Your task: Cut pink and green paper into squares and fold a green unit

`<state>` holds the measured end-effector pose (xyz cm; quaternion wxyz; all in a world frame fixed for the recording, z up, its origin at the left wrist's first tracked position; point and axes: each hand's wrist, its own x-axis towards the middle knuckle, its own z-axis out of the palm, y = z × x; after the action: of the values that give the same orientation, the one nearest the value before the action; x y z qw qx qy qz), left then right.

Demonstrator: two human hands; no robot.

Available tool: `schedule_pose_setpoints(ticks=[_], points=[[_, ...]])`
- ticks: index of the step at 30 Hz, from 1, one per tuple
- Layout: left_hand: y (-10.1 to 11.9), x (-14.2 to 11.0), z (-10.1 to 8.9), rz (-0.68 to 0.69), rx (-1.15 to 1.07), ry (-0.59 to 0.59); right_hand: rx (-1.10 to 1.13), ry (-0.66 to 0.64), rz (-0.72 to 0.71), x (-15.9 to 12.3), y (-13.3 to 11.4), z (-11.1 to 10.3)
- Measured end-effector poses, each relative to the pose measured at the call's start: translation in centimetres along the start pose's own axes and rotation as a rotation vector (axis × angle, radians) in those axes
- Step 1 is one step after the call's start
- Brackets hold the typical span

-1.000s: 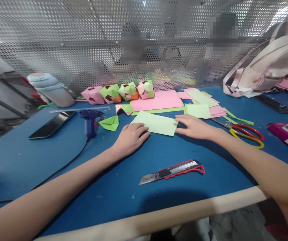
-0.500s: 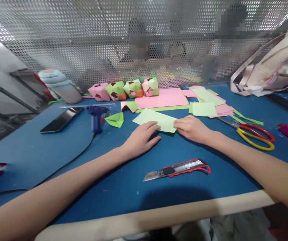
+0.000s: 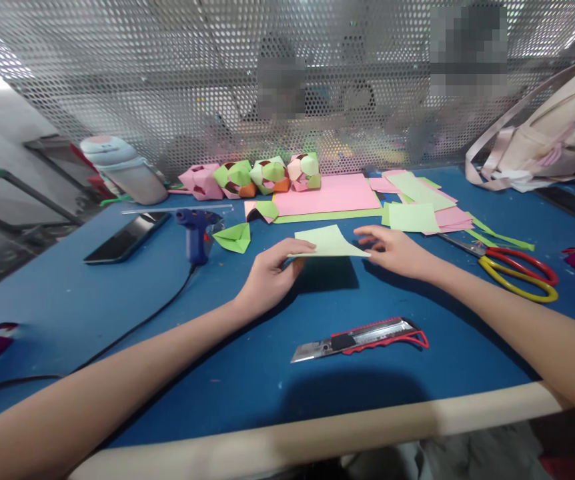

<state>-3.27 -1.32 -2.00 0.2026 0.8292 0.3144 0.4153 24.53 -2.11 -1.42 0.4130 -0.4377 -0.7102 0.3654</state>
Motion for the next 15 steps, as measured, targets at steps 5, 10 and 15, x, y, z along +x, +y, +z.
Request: schedule_pose_setpoints(ticks=[5,10,15], points=[[0.5,-0.9,0.1,0.286,0.005,0.025,0.383,0.050,0.299,0.8,0.1,2.0],[0.2,-1.6,0.6,0.504,0.090,-0.099,0.612,0.046,0.374,0.8,-1.1,3.0],[-0.2,-1.4,0.8,0.597,0.108,-0.160,0.716,0.130,0.370,1.4,-0.8,2.5]])
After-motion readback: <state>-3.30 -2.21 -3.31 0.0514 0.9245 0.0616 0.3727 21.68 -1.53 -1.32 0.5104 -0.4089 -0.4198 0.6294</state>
